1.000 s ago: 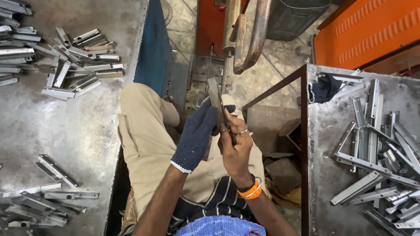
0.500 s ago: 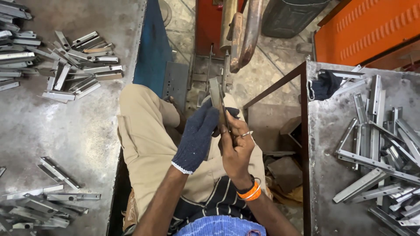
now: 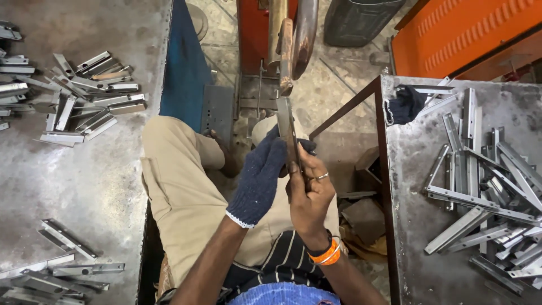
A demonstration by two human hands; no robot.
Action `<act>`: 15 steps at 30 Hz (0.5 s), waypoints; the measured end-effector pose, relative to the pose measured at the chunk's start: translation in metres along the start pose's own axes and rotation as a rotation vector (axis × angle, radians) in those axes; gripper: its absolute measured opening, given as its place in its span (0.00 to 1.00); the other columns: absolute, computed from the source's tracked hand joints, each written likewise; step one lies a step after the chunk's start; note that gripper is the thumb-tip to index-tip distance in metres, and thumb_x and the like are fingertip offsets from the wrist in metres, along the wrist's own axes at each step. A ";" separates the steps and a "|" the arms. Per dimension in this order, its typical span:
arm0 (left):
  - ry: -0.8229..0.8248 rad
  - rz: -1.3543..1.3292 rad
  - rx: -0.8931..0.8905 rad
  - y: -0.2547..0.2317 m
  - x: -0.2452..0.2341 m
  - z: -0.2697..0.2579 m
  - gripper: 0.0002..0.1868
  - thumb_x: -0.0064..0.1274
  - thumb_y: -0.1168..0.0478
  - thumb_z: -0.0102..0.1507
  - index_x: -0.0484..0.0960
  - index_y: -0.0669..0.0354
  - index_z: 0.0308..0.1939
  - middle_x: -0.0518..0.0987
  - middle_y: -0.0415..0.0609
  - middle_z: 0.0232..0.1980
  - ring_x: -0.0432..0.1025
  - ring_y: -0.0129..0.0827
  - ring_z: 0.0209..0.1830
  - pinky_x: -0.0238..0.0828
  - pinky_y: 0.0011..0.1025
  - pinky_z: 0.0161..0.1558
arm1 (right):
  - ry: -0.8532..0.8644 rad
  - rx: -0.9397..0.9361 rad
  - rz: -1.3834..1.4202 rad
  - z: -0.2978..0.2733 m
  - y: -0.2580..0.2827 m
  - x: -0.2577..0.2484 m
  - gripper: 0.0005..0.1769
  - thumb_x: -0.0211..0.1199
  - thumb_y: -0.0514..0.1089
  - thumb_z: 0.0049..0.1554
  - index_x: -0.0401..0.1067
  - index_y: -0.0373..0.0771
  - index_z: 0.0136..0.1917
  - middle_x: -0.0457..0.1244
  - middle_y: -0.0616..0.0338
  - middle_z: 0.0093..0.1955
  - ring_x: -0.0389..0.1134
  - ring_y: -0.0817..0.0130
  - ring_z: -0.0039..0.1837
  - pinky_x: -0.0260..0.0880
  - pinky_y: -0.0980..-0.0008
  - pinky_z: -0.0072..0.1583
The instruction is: The person is spot welding metal brackets and strips together at an industrial workstation.
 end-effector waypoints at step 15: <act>0.026 -0.159 0.061 -0.056 0.020 0.023 0.21 0.45 0.54 0.74 0.78 0.69 0.61 0.80 0.46 0.45 0.72 0.23 0.42 0.74 0.26 0.41 | -0.023 -0.016 -0.045 0.024 0.054 0.012 0.20 0.55 0.29 0.64 0.70 0.31 0.69 0.70 0.64 0.47 0.56 0.90 0.34 0.51 0.85 0.33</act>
Point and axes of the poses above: each hand's wrist, its own z-axis towards the middle knuckle, its own x-axis out of the palm, y = z × x, the point moved 8 cm from there along z, towards the middle knuckle
